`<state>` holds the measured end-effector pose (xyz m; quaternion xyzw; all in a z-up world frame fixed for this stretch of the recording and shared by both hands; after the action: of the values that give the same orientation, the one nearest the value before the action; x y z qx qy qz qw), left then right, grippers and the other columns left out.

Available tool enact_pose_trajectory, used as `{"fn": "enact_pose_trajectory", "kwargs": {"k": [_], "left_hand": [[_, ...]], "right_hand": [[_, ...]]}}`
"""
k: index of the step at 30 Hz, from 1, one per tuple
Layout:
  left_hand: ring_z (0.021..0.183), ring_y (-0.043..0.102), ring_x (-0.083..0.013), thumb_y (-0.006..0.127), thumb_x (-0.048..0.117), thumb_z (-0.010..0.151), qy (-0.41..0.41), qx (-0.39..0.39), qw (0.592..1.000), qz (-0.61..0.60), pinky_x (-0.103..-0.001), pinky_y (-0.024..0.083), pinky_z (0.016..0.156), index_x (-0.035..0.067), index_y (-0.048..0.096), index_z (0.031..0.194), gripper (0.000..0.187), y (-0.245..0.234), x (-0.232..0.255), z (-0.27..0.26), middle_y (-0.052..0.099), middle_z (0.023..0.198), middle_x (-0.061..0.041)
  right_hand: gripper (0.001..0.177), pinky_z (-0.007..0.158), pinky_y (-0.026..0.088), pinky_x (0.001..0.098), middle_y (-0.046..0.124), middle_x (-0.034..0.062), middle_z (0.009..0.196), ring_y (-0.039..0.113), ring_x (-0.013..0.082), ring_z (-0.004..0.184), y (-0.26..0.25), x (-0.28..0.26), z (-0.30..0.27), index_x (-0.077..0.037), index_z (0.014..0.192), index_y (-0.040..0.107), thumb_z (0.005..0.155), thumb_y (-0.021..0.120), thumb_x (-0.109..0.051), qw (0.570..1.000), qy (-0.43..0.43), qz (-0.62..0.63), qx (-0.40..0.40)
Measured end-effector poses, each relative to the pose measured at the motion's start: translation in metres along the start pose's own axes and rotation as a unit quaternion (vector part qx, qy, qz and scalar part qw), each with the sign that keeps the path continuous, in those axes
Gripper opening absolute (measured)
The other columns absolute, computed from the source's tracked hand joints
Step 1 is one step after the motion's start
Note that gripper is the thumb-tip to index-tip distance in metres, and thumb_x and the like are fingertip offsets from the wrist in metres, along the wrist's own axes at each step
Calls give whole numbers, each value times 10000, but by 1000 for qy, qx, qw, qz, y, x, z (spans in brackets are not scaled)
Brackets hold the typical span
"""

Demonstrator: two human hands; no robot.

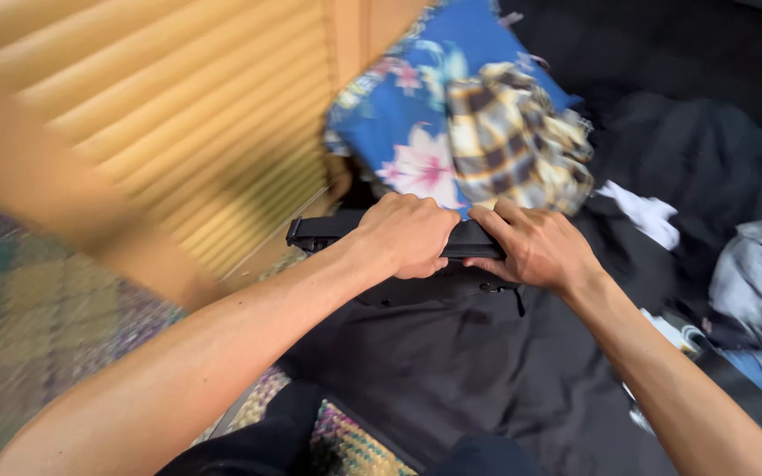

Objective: The person puts away items by placing a bag in a closet, folding socks and putting them into a drawer, hanging a cap and jeans on hooks, and folding pants on the bed.

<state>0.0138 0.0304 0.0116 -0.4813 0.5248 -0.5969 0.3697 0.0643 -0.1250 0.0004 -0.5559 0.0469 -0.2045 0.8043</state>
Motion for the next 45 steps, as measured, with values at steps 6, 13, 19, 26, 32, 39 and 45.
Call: {"fn": "enact_pose_trajectory", "kwargs": {"k": [6, 13, 19, 26, 32, 39, 45], "left_hand": [[970, 710, -324, 819, 373, 798, -145, 14, 989, 12, -484, 559, 815, 118, 693, 1055, 383, -22, -59, -86, 747, 963, -92], [960, 716, -355, 815, 396, 791, -290, 36, 956, 4, -497, 550, 832, 121, 676, 1112, 444, -41, -103, -200, 740, 970, -116], [971, 724, -371, 798, 383, 807, -381, 33, 924, 9, -497, 565, 843, 89, 678, 1103, 434, -54, -123, -284, 751, 970, -151], [974, 714, -381, 828, 369, 750, -414, 47, 908, 30, -505, 562, 832, 96, 692, 1089, 456, -57, -133, -346, 734, 1003, -171], [965, 722, -370, 834, 381, 760, -434, 28, 900, 17, -497, 560, 845, 84, 698, 1064, 446, -62, -161, -390, 744, 977, -167], [948, 721, -365, 832, 389, 757, -394, 39, 918, 33, -494, 562, 831, 86, 707, 1053, 441, -62, -206, -445, 746, 945, -156], [1001, 707, -353, 826, 394, 758, -400, -5, 917, -12, -494, 542, 887, 106, 708, 1078, 446, -66, -257, -495, 747, 1002, -138]], "right_hand": [[666, 597, 545, 448, 628, 89, 893, 690, 334, 703, 19, -59, 87, -148, 1284, 582, 798, 726, -581, 992, -117, 51, -2], [665, 631, 561, 466, 640, 111, 933, 703, 357, 752, 31, -152, 171, -153, 1302, 560, 835, 691, -608, 962, -254, 101, 18], [679, 647, 575, 485, 657, 124, 993, 718, 370, 793, 26, -234, 215, -166, 1321, 551, 821, 690, -604, 934, -327, 136, 40], [673, 624, 563, 501, 656, 124, 1042, 713, 384, 799, 22, -297, 236, -172, 1326, 547, 811, 708, -573, 921, -346, 177, 29], [692, 667, 568, 486, 638, 144, 1002, 710, 384, 810, 21, -345, 262, -117, 1332, 547, 826, 718, -558, 911, -372, 178, 30], [679, 628, 566, 488, 645, 156, 1017, 714, 392, 791, 27, -404, 290, -104, 1309, 548, 828, 717, -553, 916, -355, 187, 18], [688, 610, 571, 503, 647, 159, 1031, 709, 410, 762, 37, -461, 325, -106, 1325, 534, 835, 705, -558, 923, -337, 184, 1]]}}
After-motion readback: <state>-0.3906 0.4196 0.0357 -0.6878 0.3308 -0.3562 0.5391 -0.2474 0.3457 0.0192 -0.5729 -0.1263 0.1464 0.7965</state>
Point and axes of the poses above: each hand's wrist, its own z-axis towards the middle knuckle, its own y-axis out of the palm, x = y × z, the point moved 5 cm from there along z, towards the middle knuckle
